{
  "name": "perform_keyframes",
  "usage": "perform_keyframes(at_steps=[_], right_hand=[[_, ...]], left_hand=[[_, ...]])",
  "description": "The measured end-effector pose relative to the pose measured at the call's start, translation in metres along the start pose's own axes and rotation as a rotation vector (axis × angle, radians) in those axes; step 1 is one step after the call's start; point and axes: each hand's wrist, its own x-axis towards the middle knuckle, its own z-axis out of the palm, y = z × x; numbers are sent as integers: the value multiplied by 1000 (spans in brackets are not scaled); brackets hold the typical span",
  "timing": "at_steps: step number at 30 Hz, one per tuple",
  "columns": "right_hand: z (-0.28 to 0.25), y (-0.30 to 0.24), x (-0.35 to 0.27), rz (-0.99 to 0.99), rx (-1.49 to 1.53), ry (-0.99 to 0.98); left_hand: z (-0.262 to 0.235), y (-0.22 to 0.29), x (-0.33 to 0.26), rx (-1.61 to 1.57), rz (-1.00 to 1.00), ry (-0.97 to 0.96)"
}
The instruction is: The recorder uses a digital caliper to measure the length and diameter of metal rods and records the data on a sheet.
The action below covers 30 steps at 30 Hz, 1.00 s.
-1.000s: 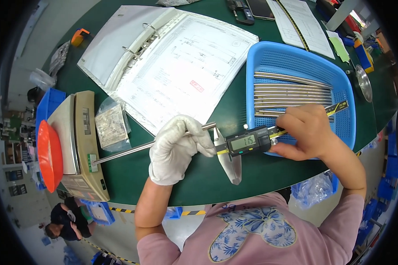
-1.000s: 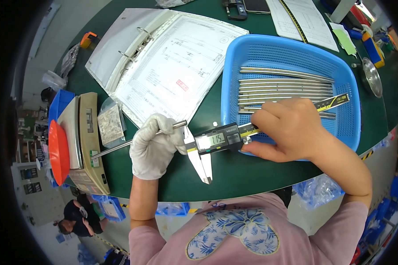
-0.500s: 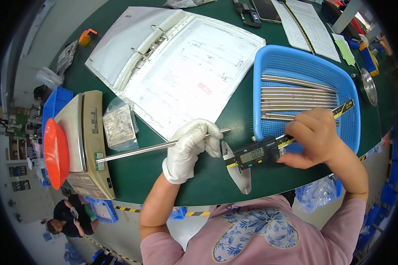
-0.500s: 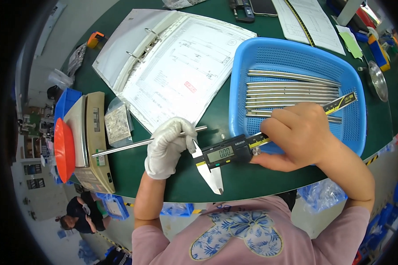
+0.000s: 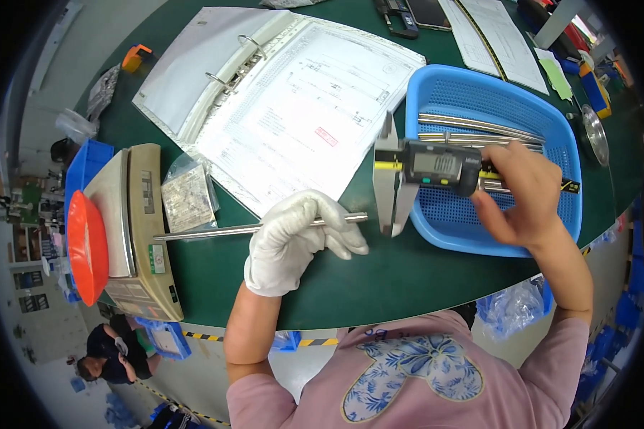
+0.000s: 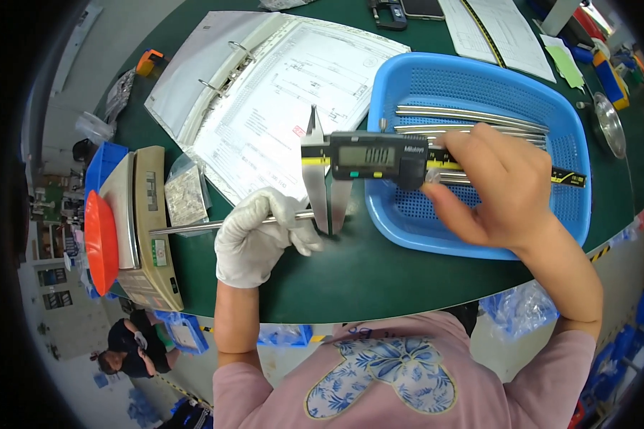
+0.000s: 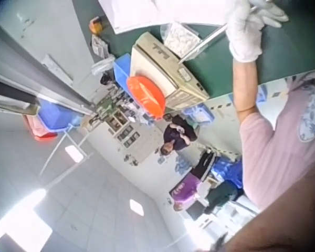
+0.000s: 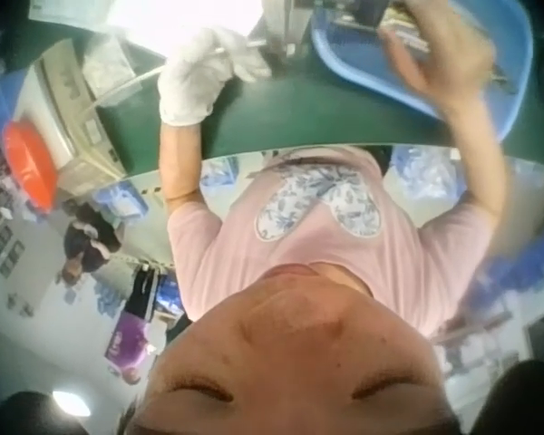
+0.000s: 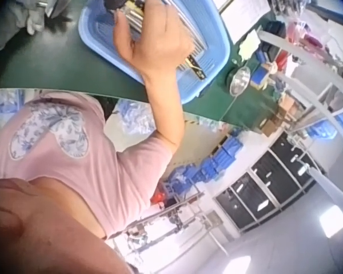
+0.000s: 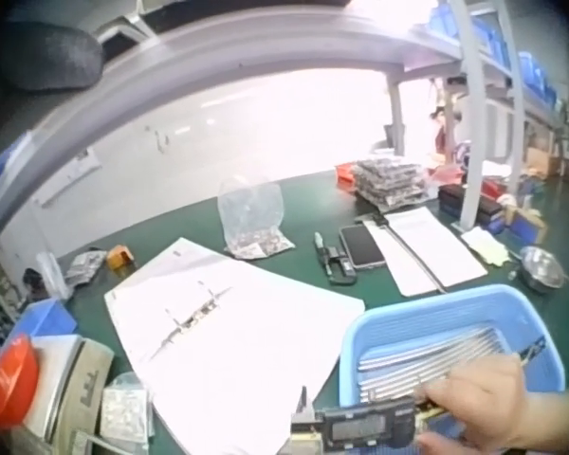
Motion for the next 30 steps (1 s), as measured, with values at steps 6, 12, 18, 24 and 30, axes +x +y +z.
perform_keyframes(at_steps=[6, 12, 18, 24, 30], right_hand=[[2, 0, -1, 36, -6, 25], [2, -3, -2, 16, -54, 41], [3, -2, -1, -3, -31, 38], [3, -1, -2, -11, -41, 44], [5, -1, -2, -8, -33, 55]], left_hand=[[7, -3, 0, -69, -59, -22], [8, -3, -1, -95, -57, -5], [9, -4, -2, -102, -56, -4], [9, -4, -1, -97, -48, 1], [9, -5, 0, -101, -47, 4]])
